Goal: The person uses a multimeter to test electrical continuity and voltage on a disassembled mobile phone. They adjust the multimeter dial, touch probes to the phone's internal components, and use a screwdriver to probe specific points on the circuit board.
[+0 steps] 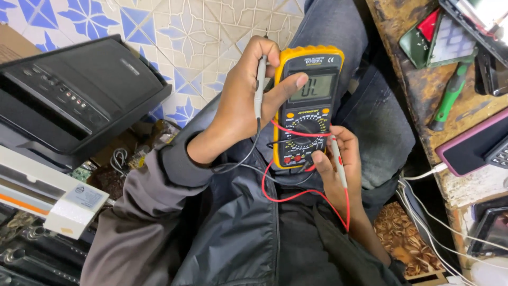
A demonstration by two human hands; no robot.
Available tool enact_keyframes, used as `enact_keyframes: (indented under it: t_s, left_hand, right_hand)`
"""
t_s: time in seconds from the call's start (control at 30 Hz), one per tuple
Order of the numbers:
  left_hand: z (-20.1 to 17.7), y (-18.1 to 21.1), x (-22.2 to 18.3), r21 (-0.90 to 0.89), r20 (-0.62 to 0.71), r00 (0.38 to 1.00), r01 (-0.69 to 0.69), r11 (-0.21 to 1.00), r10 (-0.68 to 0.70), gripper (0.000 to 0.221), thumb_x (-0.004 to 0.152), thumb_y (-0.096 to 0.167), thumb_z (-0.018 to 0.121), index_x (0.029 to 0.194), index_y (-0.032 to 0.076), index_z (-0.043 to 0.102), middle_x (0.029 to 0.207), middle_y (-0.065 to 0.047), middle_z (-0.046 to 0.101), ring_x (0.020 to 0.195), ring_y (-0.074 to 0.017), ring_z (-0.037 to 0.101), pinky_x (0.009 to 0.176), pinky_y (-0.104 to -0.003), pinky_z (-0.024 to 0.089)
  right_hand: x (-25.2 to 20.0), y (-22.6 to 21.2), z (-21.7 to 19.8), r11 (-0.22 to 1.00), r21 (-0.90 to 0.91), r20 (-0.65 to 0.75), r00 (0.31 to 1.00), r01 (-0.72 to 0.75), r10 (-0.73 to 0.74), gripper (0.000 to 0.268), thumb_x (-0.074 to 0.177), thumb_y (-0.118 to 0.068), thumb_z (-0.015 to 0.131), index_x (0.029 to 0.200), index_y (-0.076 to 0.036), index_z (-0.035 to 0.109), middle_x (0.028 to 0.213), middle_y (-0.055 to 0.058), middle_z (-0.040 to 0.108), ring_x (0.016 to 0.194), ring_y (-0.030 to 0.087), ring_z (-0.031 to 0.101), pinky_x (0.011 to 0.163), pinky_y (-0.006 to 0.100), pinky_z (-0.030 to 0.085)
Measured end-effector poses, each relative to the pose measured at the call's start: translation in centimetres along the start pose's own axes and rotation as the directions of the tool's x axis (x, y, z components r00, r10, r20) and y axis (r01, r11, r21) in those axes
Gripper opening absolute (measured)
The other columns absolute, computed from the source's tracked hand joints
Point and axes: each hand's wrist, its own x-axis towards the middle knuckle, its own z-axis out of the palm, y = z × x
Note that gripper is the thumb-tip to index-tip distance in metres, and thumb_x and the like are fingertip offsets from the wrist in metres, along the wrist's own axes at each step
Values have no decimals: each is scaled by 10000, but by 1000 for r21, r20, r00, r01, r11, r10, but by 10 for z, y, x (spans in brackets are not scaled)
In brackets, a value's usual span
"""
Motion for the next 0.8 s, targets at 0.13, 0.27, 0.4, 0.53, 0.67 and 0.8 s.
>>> enact_keyframes:
  t_s: [0.13, 0.27, 0.4, 0.53, 0.67, 0.8]
  left_hand:
    - [-1, 2, 0, -36, -4, 998, -66, 997, 66, 322, 985, 358, 641, 968, 212, 355, 857, 63, 359, 774, -77, 383, 732, -252, 402]
    - [-4, 7, 2, -361, 59, 980, -156, 920, 190, 290, 1020, 214, 635, 991, 192, 347, 923, 22, 474, 816, -88, 461, 729, -238, 457]
    - [-5, 1, -1, -605, 121, 953, -152, 781, 279, 341, 1016, 84, 677, 1061, 196, 358, 1222, -134, 532, 807, -104, 474, 697, -233, 422]
    - [-6, 4, -3, -657, 152, 938, -141, 741, 313, 363, 1001, 80, 688, 1059, 191, 348, 1268, -189, 520, 996, -157, 473, 843, -296, 429]
    - [-9, 0, -5, -664, 155, 926, -161, 730, 345, 348, 1008, 122, 697, 1063, 189, 361, 1292, -173, 537, 1040, -175, 518, 878, -306, 456]
    - [-11, -8, -7, -731, 169, 931, -103, 675, 325, 353, 1020, 94, 695, 1095, 203, 368, 1337, -133, 494, 1092, -170, 507, 930, -321, 501]
  right_hand:
    - [0, -2, 1, 997, -72, 54, 999, -5, 9, 707, 845, -383, 760, 1323, -54, 355, 1120, 67, 553, 953, 125, 611, 838, 281, 517]
    - [-3, -2, -1, 999, 46, 59, 998, 24, -27, 801, 831, -306, 775, 1426, 7, 339, 1248, 132, 615, 1171, 196, 629, 1027, 338, 531]
    - [-4, 1, -2, 990, 35, 99, 985, 139, -142, 774, 888, -186, 746, 1479, 7, 285, 1423, 143, 515, 1328, 208, 544, 1164, 364, 449]
    - [-2, 3, -3, 976, 12, 164, 962, 218, -217, 712, 927, -201, 734, 1434, -33, 264, 1302, 143, 586, 1242, 221, 601, 1082, 381, 503]
    - [-7, 6, -4, 953, -90, 55, 957, 288, -284, 791, 891, -188, 762, 1476, -1, 262, 1241, 153, 614, 1113, 210, 662, 1009, 352, 558]
    - [-10, 2, -6, 879, -257, 39, 913, 402, -406, 810, 868, -267, 783, 1471, 22, 327, 1303, 166, 578, 1131, 206, 658, 954, 320, 583]
